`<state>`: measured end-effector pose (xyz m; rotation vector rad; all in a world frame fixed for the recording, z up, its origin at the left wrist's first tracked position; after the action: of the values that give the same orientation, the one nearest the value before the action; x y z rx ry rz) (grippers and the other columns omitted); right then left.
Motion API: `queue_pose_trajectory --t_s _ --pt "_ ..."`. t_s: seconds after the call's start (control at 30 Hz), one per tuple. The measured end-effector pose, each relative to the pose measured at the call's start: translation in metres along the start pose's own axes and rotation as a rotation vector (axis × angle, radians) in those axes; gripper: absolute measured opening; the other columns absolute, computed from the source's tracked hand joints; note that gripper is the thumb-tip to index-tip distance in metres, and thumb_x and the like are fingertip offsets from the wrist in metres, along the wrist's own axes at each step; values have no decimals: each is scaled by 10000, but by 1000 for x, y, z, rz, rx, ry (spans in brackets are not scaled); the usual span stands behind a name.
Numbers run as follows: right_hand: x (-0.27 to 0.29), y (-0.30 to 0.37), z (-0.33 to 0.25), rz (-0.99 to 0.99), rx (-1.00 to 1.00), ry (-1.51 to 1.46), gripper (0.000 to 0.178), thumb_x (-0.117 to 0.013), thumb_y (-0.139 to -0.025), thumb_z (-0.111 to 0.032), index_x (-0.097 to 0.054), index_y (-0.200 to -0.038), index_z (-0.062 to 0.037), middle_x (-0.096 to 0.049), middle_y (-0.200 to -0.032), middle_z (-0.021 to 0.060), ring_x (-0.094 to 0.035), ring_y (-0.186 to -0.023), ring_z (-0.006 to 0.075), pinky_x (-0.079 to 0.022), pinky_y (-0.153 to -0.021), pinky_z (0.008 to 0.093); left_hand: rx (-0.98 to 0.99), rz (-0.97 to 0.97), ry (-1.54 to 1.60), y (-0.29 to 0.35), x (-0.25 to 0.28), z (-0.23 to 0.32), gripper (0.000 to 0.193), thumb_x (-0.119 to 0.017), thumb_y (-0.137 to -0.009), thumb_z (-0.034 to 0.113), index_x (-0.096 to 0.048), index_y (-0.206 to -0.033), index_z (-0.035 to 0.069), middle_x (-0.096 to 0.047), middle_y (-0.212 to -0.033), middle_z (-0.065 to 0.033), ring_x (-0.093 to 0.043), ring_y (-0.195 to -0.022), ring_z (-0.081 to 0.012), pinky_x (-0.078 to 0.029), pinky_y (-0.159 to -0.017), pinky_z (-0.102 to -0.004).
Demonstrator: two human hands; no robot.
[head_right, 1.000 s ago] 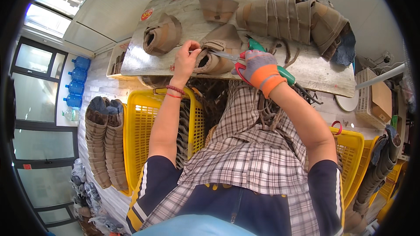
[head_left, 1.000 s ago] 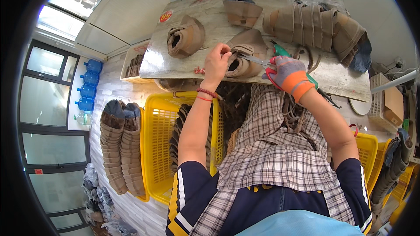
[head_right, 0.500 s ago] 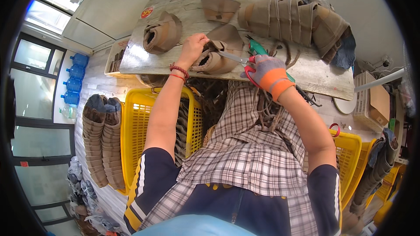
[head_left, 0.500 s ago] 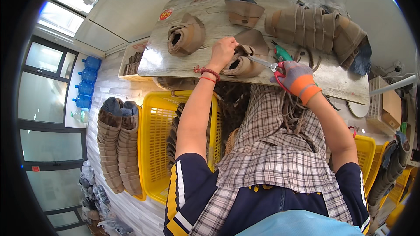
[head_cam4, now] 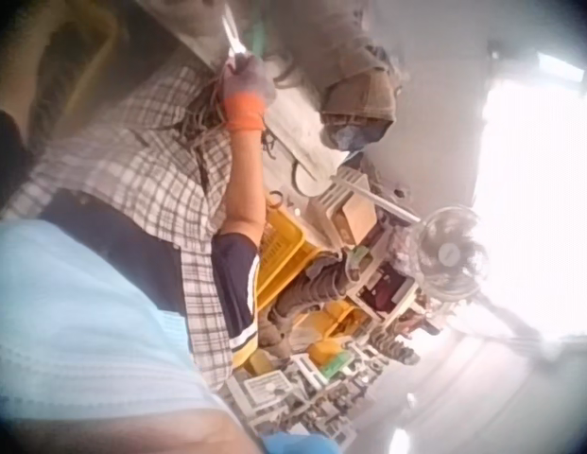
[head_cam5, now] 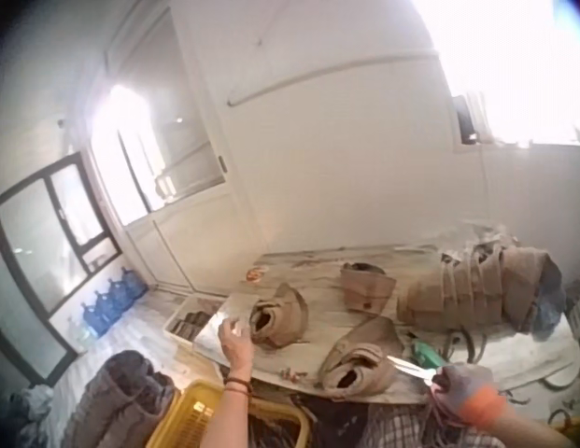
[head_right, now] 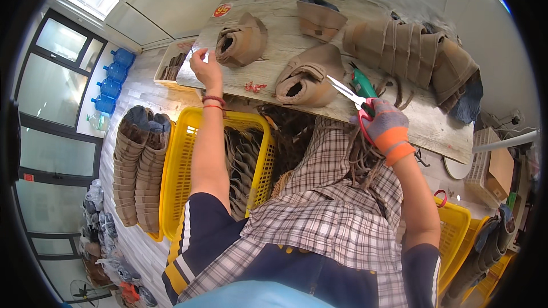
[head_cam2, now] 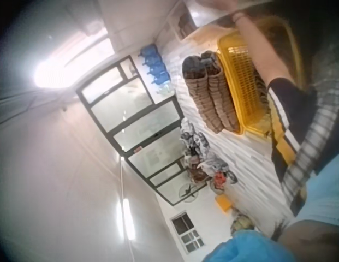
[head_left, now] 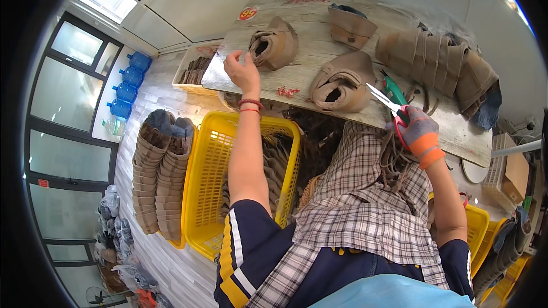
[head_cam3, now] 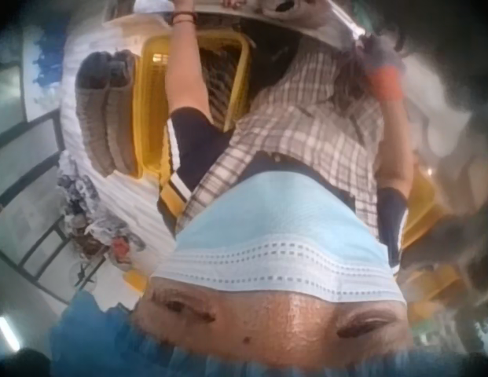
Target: The person uses a green electric rotary cutter to trim the edges of beige fabric boot covers on a metal workbench. They repeatedly pick up a cover, cut along the rim, and place it aside. Scissors are also used briefly to snip threads. Finished items are stacked on the bench.
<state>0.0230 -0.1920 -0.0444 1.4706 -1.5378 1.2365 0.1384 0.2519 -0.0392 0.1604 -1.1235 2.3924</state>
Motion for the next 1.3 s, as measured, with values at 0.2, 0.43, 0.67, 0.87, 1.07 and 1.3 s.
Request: queue_pose_trajectory --t_s 0.2,0.43,0.67,0.87,1.07,1.3 --pt "2 -3 -3 57 -9 -7 466 -721 -754 -464 -648 -1043 -105 -684 -944 94 -657 -872 288 -508 -753 387 -535 -240 -156 -10 -6 22 144 -672 -794 199 -610 -801 69 -609 -899 -96 -562 -914 -293 -411 -798 -435" --pt "8 5 -4 58 -26 -33 330 -689 -806 -305 -646 -1055 -93 -687 -924 113 -660 -850 301 -516 -750 384 -317 -834 -720 -23 -38 44 363 -704 -746 382 -698 -941 76 -646 -1053 -137 -579 -1022 -272 -366 -903 -495" --pt "14 17 14 -15 -174 -3 399 -667 -803 -425 -643 -1075 -133 -672 -990 106 -647 -889 319 -511 -759 406 -352 -795 -767 -21 -58 24 496 -670 -779 465 -697 -1012 28 -636 -1095 -179 -549 -1112 -290 -338 -985 -529" --pt "25 26 65 29 -344 107 477 -664 -786 -529 -650 -1071 -146 -672 -994 130 -650 -886 344 -511 -773 421 -81 -527 -410 -39 -29 -22 563 -724 -739 490 -675 -738 -71 -653 -725 -245 -630 -714 -404 -481 -718 -458" --pt "32 58 141 15 -383 285 343 -670 -806 -354 -646 -1075 -143 -646 -1048 103 -636 -933 303 -507 -790 395 158 -552 395 -9 88 60 357 -733 -801 100 -633 -1106 -56 -669 -1084 -78 -611 -946 -150 -460 -848 -273" --pt "31 33 199 -72 -141 226 286 -719 -749 -231 -646 -1002 -120 -629 -1021 124 -571 -1025 319 -458 -897 400 -59 -795 273 59 103 134 335 -716 -815 130 -633 -1085 -50 -676 -1058 -135 -622 -955 -215 -432 -927 -340"
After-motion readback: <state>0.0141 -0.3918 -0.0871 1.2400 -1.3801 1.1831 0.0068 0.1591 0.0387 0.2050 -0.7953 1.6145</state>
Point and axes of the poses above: each hand's wrist, its own y-axis away from the middle knuckle, its own x-axis out of the back of the hand, z = x × y, the point moved 2 cm from there along -y, towards the middle knuckle
